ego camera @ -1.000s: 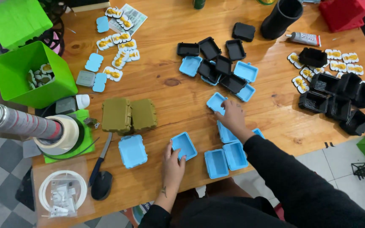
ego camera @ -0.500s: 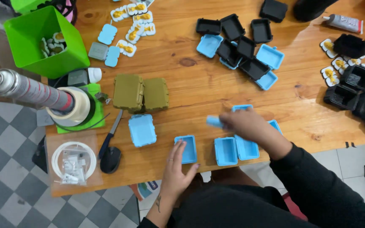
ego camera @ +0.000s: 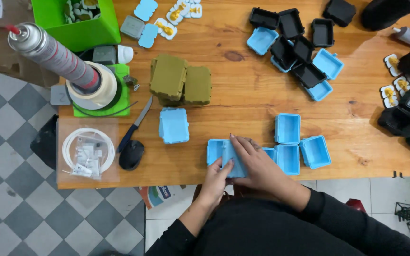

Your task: Sort, nest, and stack 3D printed plastic boxes on a wooden workbench.

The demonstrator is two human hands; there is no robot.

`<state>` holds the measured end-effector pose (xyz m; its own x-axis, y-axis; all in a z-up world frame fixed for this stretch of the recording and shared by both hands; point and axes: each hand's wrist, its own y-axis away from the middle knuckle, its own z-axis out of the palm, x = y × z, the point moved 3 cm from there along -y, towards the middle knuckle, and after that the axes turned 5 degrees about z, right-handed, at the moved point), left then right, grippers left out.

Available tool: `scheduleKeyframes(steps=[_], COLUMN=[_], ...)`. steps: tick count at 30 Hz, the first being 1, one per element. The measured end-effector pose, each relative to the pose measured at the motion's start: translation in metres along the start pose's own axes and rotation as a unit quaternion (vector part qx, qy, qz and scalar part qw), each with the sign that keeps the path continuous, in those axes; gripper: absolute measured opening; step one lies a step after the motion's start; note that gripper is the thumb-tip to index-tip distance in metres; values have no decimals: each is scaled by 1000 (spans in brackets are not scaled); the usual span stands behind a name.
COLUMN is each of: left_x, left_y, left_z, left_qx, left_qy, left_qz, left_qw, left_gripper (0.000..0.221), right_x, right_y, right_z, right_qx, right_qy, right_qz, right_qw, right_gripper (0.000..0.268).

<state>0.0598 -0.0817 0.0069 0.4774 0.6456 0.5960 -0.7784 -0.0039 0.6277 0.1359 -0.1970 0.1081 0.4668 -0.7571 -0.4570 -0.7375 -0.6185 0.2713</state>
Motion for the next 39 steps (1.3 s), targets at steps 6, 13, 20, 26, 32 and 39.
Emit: scheduleKeyframes(steps=[6, 13, 20, 26, 32, 39], left_x=[84, 30, 31, 38, 37, 37], left_y=[32, -9, -8, -6, -11, -10], left_z=[-17, -74, -60, -56, -56, -47], left_qx=[93, 59, 51, 41, 32, 51], left_qy=[-313, -251, -283, -305, -322, -350], left_qz=[142, 125, 43, 36, 24, 32], left_qw=[935, 958, 957, 951, 946, 935], left_gripper=[42, 49, 54, 56, 58, 60], right_x=[8, 11, 0, 0, -3, -3], right_y=[-17, -35, -42, -43, -44, -42], right_z=[25, 69, 75, 73, 72, 78], right_qx=[-3, -69, -74, -72, -74, -49], right_qy=[-35, 5, 27, 44, 90, 144], right_qz=[51, 97, 107, 95, 80, 59], right_qw=[998, 993, 991, 992, 990, 987], right_gripper=[119, 121, 119, 119, 121, 121])
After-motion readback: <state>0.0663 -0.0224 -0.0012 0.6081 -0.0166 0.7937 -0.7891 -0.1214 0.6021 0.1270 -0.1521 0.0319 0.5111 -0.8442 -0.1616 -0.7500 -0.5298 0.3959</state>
